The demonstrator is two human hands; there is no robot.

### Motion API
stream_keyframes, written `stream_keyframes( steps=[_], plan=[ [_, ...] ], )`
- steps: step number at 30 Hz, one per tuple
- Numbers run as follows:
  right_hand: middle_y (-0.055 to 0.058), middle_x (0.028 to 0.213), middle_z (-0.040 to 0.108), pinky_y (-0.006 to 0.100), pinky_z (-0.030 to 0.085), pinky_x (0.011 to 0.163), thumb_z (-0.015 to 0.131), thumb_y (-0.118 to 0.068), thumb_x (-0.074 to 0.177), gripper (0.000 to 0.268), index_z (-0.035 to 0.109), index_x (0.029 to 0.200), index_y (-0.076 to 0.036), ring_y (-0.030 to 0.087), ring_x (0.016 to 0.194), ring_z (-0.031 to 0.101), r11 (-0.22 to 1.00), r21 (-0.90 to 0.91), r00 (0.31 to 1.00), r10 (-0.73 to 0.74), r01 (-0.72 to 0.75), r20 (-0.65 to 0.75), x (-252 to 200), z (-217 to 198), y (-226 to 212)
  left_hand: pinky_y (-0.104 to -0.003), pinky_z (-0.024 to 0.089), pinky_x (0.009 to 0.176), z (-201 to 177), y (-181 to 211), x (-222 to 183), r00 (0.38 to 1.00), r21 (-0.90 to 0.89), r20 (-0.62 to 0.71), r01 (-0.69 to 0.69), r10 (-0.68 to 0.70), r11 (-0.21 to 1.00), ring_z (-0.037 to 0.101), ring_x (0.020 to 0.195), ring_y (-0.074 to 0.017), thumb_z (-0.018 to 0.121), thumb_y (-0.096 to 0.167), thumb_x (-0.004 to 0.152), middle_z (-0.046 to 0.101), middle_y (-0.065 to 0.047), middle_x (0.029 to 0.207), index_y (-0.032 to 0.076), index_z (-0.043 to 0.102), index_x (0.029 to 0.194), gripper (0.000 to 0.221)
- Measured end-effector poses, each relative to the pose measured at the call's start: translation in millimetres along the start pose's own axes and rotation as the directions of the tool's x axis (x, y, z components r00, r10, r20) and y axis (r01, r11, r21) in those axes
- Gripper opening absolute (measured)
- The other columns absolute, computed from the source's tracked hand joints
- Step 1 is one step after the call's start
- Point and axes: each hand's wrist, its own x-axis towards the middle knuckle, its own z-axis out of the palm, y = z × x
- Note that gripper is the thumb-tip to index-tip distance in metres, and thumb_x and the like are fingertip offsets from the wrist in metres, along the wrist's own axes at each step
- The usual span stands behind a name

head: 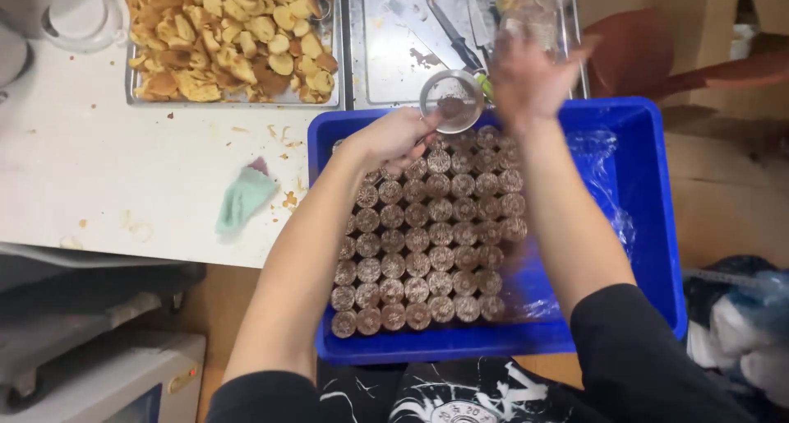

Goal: Dusting small white desserts with cocoa powder using a handheld sieve.

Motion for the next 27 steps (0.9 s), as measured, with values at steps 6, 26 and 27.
stream_keyframes(
  steps=[6, 26, 27],
  plan=[
    [0.014, 0.124, 0.052, 0.041, 0.024, 0.107, 0.015, -0.092, 0.086, 0.106, 0.036, 0.139, -0.003, 0.026, 0.119, 0.042, 0.959, 0.198, 0.963, 0.157, -0.201, 0.217, 24, -36, 30, -0.027, 0.025, 0.035, 0, -8, 17, 0.997, 0.021, -0.008, 0.081, -0.081, 0.996, 0.033, 0.037, -0.0072, 0.045, 0.042, 0.107, 0.042, 0.008, 0.051, 0.013, 0.054, 0.085, 0.037],
    [0.026, 0.172, 0.03, 0.046, 0.02, 0.126, 0.015, -0.093, 0.089, 0.124, 0.011, 0.168, 0.002, 0.034, 0.151, 0.033, 0.969, -0.032, 0.964, 0.245, -0.243, 0.103, 36, 0, 79, -0.026, 0.022, 0.031, -47, -62, 3, 0.986, -0.052, -0.114, 0.12, -0.125, 0.991, 0.031, 0.035, -0.0068, 0.041, 0.044, 0.109, 0.042, 0.007, 0.052, 0.013, 0.047, 0.08, 0.043],
    [0.026, 0.172, 0.03, 0.046, 0.02, 0.126, 0.015, -0.093, 0.089, 0.124, 0.011, 0.168, 0.002, 0.034, 0.151, 0.033, 0.972, -0.031, 0.967, 0.235, -0.233, 0.1, 35, 4, 89, -0.026, 0.022, 0.031, -53, -64, 1, 0.987, -0.042, -0.109, 0.118, -0.122, 0.992, 0.031, 0.035, -0.0068, 0.041, 0.044, 0.109, 0.042, 0.007, 0.052, 0.013, 0.047, 0.08, 0.043]
  ],
)
